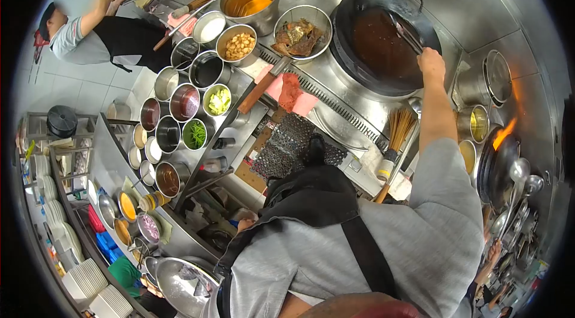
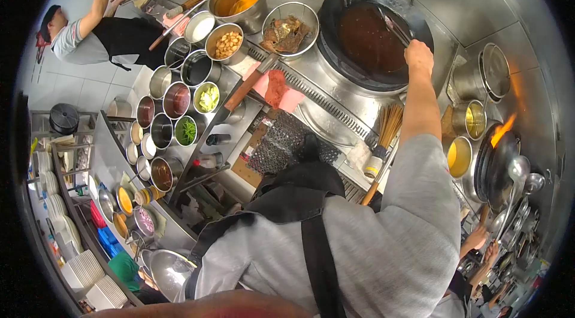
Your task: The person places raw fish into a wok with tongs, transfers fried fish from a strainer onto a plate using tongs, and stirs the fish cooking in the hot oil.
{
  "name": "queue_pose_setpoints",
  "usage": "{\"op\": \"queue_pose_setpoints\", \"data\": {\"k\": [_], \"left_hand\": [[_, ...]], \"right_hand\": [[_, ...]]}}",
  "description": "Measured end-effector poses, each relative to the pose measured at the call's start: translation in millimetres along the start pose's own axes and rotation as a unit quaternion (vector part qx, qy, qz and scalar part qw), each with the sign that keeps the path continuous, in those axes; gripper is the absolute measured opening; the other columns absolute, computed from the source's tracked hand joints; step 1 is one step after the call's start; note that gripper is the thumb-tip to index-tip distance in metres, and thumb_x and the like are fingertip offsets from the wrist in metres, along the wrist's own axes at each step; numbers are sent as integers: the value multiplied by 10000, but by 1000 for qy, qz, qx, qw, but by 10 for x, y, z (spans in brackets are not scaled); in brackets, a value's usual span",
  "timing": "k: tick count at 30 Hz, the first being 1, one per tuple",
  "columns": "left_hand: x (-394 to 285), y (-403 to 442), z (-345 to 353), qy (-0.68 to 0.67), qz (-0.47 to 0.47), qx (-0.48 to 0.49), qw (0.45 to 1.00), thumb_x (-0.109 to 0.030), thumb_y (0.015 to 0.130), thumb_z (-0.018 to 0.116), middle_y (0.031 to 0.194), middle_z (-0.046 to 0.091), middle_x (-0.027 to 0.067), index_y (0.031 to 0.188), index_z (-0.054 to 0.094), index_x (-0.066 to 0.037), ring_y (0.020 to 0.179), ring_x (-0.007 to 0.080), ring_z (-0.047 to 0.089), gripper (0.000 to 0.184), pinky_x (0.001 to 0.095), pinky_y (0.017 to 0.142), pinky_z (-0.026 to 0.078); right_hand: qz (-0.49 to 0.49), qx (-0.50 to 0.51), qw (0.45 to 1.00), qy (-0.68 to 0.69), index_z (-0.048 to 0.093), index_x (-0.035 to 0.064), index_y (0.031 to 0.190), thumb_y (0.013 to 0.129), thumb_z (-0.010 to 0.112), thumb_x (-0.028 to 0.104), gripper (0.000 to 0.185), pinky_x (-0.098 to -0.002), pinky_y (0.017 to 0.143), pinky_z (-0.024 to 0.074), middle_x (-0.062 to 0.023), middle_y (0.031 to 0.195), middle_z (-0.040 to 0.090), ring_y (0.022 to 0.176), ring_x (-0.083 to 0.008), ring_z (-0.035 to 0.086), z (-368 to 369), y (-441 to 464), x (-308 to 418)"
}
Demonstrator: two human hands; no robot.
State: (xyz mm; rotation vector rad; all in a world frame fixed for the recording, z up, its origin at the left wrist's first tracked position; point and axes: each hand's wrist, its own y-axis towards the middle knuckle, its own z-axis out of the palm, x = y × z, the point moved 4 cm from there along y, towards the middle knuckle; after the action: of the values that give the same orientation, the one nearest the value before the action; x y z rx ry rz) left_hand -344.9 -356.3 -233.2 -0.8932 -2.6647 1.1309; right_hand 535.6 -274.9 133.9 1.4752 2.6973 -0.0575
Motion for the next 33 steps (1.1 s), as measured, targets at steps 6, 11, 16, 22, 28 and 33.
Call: {"op": "queue_pose_setpoints", "data": {"k": [6,11,16,22,28,33], "left_hand": [[-91,424,-741,-222,-47,-32,973,-405,832,561,1057,653,164,1102,649,-102,1021,329,606,416,431,875,480],[-368,329,-1610,-541,-137,-179,810,-193,834,624,1012,675,143,1112,611,1,952,218,642,339,317,837,492],[-823,-454,-2198,-719,-42,-143,679,-85,845,622,1036,642,76,1173,573,-31,968,170,604,335,291,842,481],[-651,-1504,-2593,-632,70,-249,731,-166,870,634,1110,638,118,1228,543,-18,1046,197,601,399,333,923,468],[-385,-2606,-2502,-595,24,-431,678,-217,852,619,997,662,119,1174,559,-39,899,224,641,373,341,796,513],[-488,-3035,-1976,-638,-25,-479,603,-212,837,633,1014,648,121,1176,568,-34,895,225,643,389,336,787,511]], "right_hand": [[-17,-41,998,48,605,77,1150,804,660,313,423,-458,863,484,-194,1041,646,996,-377,600,-367,-342,-118],[-26,-166,978,121,576,23,1200,747,714,389,599,-430,884,464,-224,1082,631,1022,-373,597,-864,-1094,-295],[-80,-142,938,304,579,-38,1189,752,738,354,608,-365,858,463,-203,1062,653,966,-275,638,-1425,-2305,320],[-396,54,819,412,550,-50,1230,803,726,165,510,-267,794,469,-120,972,665,865,-134,598,-966,-3390,2007],[-592,317,649,356,548,-77,1214,824,688,79,442,-270,782,474,-121,1032,652,871,-151,608,-692,-4883,3876],[-855,199,427,217,582,-65,1157,789,719,156,451,-323,753,481,-191,944,658,836,-269,643,-1402,-6555,4587]]}}
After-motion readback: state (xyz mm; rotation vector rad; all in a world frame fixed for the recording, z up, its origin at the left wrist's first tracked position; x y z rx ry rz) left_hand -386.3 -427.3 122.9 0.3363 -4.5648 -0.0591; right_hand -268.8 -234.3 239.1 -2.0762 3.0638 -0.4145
